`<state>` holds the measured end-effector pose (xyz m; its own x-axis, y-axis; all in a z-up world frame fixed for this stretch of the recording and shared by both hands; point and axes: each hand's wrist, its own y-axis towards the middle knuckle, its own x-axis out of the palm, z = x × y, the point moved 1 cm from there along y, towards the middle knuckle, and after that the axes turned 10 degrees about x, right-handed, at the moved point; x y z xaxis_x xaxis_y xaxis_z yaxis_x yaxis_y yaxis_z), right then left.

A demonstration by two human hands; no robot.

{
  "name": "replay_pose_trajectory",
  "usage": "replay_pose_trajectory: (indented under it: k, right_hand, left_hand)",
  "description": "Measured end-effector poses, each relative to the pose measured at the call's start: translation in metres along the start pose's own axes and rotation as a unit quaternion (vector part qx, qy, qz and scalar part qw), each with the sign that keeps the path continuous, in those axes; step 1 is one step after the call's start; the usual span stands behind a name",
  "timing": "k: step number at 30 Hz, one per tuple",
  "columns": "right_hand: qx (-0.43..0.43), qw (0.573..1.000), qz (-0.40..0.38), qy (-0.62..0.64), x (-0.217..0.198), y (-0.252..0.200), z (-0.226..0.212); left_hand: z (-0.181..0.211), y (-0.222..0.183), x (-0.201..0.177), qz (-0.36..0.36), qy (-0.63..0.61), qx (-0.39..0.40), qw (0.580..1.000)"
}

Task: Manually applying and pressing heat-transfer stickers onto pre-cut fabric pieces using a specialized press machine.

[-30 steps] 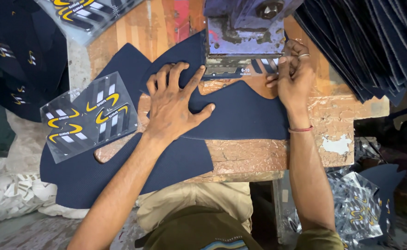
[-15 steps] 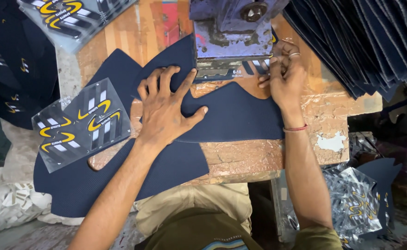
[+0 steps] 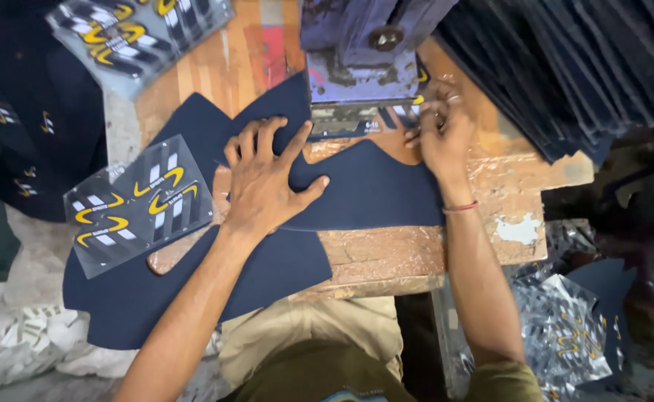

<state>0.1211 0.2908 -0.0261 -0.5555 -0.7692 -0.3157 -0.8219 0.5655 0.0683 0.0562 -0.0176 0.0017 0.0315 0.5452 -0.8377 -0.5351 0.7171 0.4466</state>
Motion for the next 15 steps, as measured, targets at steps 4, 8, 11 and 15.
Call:
replay_pose_trajectory:
  k: [4, 8, 11, 15]
  right_hand:
    - [0.023, 0.999, -0.022, 0.035, -0.008, -0.017, -0.004]
    - [-0.146, 0.928, 0.124, -0.321, -0.023, -0.108, -0.055]
    - [0.009, 0.994, 0.056, -0.098, -0.017, -0.162, -0.041]
    - [0.006, 0.995, 0.060, -0.081, -0.013, -0.173, -0.039]
  left_hand:
    - [0.008, -0.012, -0.011, 0.027, -0.032, 0.030, 0.999]
    - [0.060, -0.062, -0.029, -0.016, -0.115, 0.030, 0.993]
    - [0.080, -0.087, -0.022, -0.050, -0.122, 0.051, 0.990]
    - [0.079, -0.089, -0.007, -0.021, -0.049, 0.024, 0.998]
